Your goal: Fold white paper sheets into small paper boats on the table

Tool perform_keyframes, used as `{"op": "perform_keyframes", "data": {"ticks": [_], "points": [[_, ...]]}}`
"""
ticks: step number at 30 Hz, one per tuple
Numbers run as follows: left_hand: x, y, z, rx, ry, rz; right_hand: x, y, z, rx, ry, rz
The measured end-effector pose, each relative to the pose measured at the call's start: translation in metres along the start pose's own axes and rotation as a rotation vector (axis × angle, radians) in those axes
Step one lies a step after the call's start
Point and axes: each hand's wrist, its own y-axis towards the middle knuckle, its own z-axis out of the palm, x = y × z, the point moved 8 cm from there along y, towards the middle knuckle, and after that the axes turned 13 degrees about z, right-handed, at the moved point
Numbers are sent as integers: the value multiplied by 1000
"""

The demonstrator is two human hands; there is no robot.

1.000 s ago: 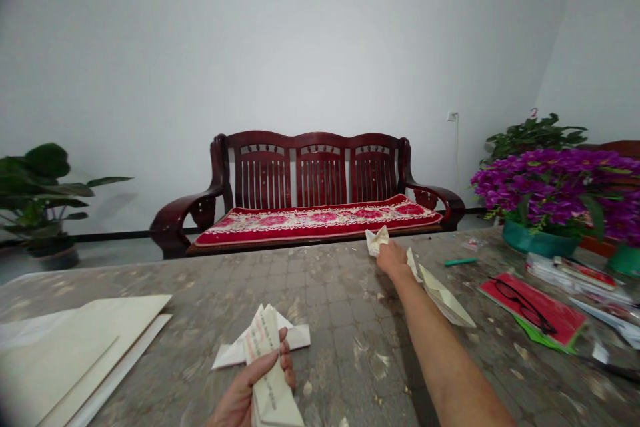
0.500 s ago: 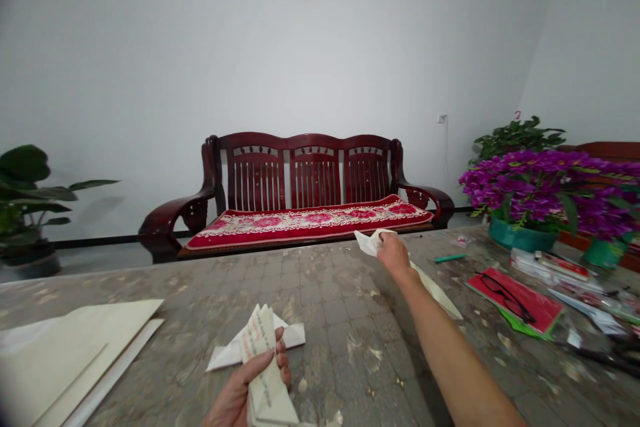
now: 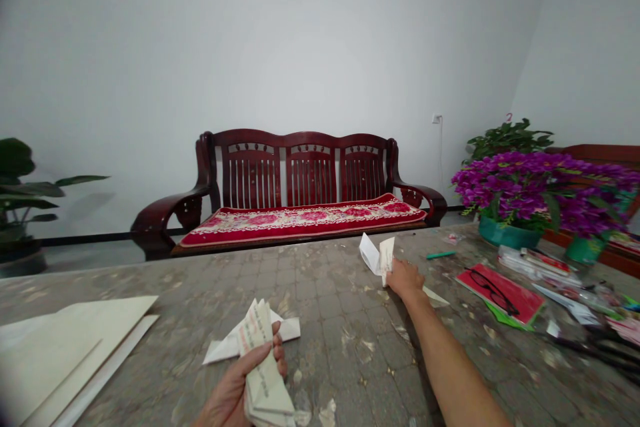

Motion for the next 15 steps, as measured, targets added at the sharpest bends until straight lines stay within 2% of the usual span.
{"op": "perform_keyframes", "data": {"ticks": [4,7,11,12,13,15], "points": [[0,-1,1,9,34,20,7,-10,-3,69,83,-48],[-1,-1,5,18,74,53,20,-34,-2,139,178,-108],[0,-2,9,-44,91,118,61,-103,1,300,397,-295],[0,-3,10,-43,88,140,76,-125,-4,386,597,-375],[1,-4,15,-5,85,150,89,-147,-9,478,754,-437],[4,-8,29,158,75,153,112,-186,-19,633,907,-512]]}}
